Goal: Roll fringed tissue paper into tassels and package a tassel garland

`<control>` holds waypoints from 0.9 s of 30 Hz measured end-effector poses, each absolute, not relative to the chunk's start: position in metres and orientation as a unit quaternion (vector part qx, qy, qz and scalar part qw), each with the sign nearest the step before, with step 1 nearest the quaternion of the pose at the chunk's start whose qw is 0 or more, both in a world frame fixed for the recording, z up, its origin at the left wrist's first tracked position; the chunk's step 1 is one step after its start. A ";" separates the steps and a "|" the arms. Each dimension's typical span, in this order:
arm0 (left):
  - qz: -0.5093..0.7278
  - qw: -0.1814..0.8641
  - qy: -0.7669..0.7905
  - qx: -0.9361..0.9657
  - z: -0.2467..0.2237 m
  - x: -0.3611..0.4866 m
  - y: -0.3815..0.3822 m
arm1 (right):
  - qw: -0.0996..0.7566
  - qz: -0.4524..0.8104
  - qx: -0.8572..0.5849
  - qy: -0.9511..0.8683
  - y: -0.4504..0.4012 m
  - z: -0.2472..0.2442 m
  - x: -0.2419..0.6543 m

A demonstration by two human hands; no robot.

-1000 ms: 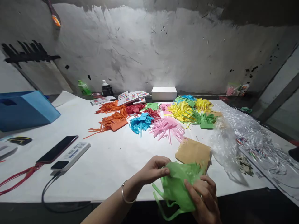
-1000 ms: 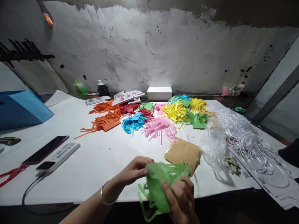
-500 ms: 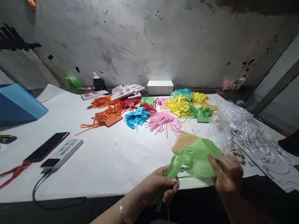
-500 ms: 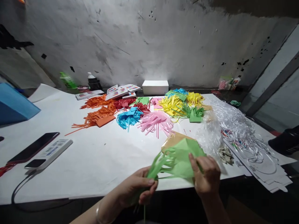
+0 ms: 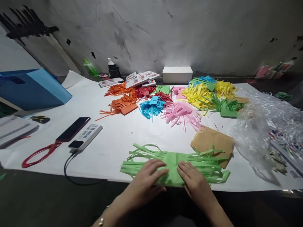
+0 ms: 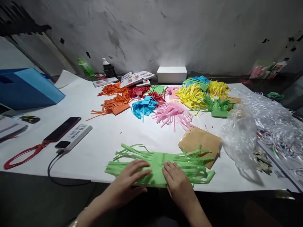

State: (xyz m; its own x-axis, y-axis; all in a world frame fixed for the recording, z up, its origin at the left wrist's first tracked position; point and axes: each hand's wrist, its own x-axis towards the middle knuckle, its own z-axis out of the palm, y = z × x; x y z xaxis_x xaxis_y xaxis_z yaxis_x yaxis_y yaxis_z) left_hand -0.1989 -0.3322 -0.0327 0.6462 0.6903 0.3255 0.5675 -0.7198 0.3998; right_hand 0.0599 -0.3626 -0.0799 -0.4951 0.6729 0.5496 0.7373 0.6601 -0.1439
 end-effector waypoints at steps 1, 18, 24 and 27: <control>0.209 0.135 0.324 0.913 -0.037 -0.187 -0.336 | 0.279 -0.040 -0.408 -0.869 -0.364 -0.077 0.063; 0.194 0.214 0.348 0.892 -0.039 -0.161 -0.341 | 0.348 0.077 -0.486 -0.798 -0.389 -0.054 0.068; 0.188 0.179 0.377 0.889 -0.052 -0.156 -0.338 | 0.325 0.023 -0.469 -0.821 -0.382 -0.055 0.060; 0.142 0.209 0.427 0.868 -0.047 -0.155 -0.330 | 0.335 0.046 -0.522 -0.783 -0.375 -0.056 0.061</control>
State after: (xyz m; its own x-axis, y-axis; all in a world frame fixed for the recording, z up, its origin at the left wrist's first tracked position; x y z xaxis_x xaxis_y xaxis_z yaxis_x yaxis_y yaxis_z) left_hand -0.1549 -0.3304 -0.0467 0.5942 0.8014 0.0683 0.6829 -0.5475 0.4836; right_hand 0.0615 -0.3747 -0.0559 -0.2310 0.8482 0.4766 0.7862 0.4513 -0.4222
